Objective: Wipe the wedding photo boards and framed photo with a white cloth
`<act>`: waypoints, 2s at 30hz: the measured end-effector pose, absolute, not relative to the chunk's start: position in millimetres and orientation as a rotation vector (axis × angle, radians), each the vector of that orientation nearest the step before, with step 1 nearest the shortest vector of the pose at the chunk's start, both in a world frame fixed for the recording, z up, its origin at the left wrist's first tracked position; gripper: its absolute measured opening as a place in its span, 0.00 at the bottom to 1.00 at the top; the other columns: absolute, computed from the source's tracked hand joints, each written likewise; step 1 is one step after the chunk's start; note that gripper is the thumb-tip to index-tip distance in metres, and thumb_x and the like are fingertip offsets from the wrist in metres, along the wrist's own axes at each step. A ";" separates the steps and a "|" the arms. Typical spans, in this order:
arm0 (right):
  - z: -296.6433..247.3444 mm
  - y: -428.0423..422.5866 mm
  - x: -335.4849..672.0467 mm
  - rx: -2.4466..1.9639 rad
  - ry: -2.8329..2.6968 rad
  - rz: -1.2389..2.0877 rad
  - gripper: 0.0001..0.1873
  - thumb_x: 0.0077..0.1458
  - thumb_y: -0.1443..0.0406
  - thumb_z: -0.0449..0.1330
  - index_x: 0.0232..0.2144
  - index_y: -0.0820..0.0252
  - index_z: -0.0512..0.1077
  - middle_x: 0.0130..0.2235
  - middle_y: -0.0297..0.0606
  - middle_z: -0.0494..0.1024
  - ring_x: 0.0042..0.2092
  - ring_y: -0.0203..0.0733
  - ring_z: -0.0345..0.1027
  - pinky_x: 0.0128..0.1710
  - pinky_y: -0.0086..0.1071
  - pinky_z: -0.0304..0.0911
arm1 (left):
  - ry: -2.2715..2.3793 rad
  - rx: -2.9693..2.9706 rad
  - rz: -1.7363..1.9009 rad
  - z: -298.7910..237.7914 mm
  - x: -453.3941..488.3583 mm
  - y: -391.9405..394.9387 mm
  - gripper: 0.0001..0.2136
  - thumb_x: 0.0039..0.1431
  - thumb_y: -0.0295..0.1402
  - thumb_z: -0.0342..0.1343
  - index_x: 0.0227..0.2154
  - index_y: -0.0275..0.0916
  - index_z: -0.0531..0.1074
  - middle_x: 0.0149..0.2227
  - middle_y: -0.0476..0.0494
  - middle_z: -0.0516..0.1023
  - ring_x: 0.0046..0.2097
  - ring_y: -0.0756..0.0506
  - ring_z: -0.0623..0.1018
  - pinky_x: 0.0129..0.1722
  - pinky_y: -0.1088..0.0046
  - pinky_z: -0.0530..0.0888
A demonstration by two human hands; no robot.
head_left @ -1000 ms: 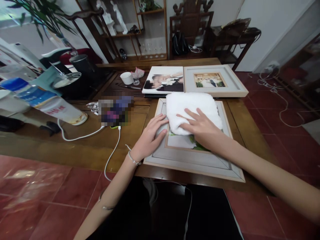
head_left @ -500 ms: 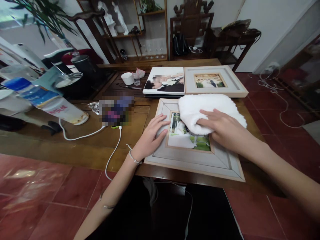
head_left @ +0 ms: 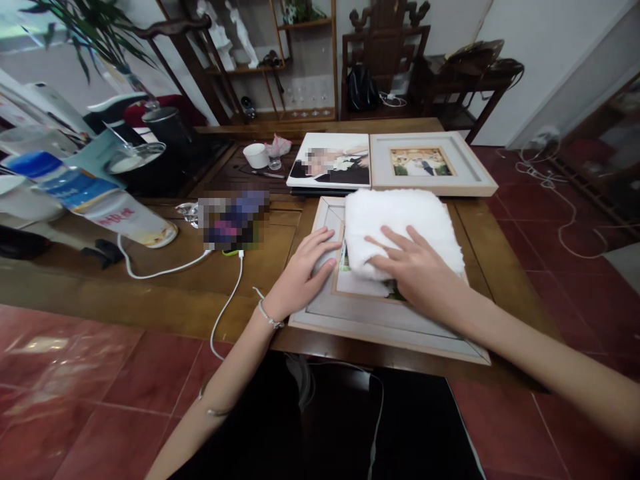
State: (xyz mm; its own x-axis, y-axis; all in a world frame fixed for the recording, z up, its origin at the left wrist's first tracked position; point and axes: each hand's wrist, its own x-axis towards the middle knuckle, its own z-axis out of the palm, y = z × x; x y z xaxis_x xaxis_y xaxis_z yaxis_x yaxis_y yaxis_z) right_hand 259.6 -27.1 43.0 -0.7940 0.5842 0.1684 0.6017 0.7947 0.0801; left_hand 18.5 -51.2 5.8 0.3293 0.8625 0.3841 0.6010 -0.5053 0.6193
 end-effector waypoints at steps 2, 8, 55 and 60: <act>50.0 -47.6 257.6 -0.920 -2.903 -0.093 0.31 0.41 0.82 0.51 0.47 0.58 0.71 0.60 0.42 0.68 0.63 0.60 0.55 0.57 0.61 0.54 | 1.300 2.237 0.991 5.7 18.7 -51.2 0.13 0.67 0.32 0.48 0.52 0.42 0.68 0.61 0.37 0.66 0.66 0.40 0.60 0.64 0.48 0.59; 72.2 -85.2 261.9 -0.805 -2.939 0.189 0.30 0.37 0.77 0.55 0.44 0.52 0.71 0.53 0.39 0.76 0.57 0.55 0.65 0.53 0.52 0.63 | 1.309 2.221 0.989 9.3 20.0 -52.5 0.07 0.67 0.33 0.48 0.41 0.40 0.70 0.60 0.36 0.67 0.65 0.39 0.60 0.63 0.48 0.60; 42.8 -59.5 268.4 -0.648 -2.802 0.183 0.29 0.38 0.79 0.50 0.44 0.58 0.70 0.58 0.43 0.71 0.62 0.50 0.59 0.62 0.53 0.52 | 1.348 2.125 1.026 8.5 21.1 -52.9 0.12 0.66 0.33 0.47 0.51 0.41 0.64 0.58 0.36 0.68 0.66 0.41 0.61 0.64 0.55 0.59; 40.8 -41.1 262.1 -0.720 -2.762 0.053 0.29 0.39 0.79 0.51 0.45 0.61 0.71 0.52 0.48 0.75 0.60 0.51 0.62 0.60 0.53 0.56 | 1.317 2.190 1.042 6.8 19.2 -51.6 0.15 0.66 0.32 0.48 0.54 0.40 0.65 0.59 0.35 0.68 0.64 0.40 0.63 0.64 0.54 0.59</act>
State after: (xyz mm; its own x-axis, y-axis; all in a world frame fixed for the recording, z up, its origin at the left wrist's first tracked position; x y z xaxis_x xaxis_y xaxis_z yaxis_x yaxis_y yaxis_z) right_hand 262.1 -41.1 40.8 -0.8344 0.4835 0.2646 0.4730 0.8746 -0.1065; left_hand 19.2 -51.6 6.8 0.2865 0.8707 0.3996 0.5894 -0.4891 0.6430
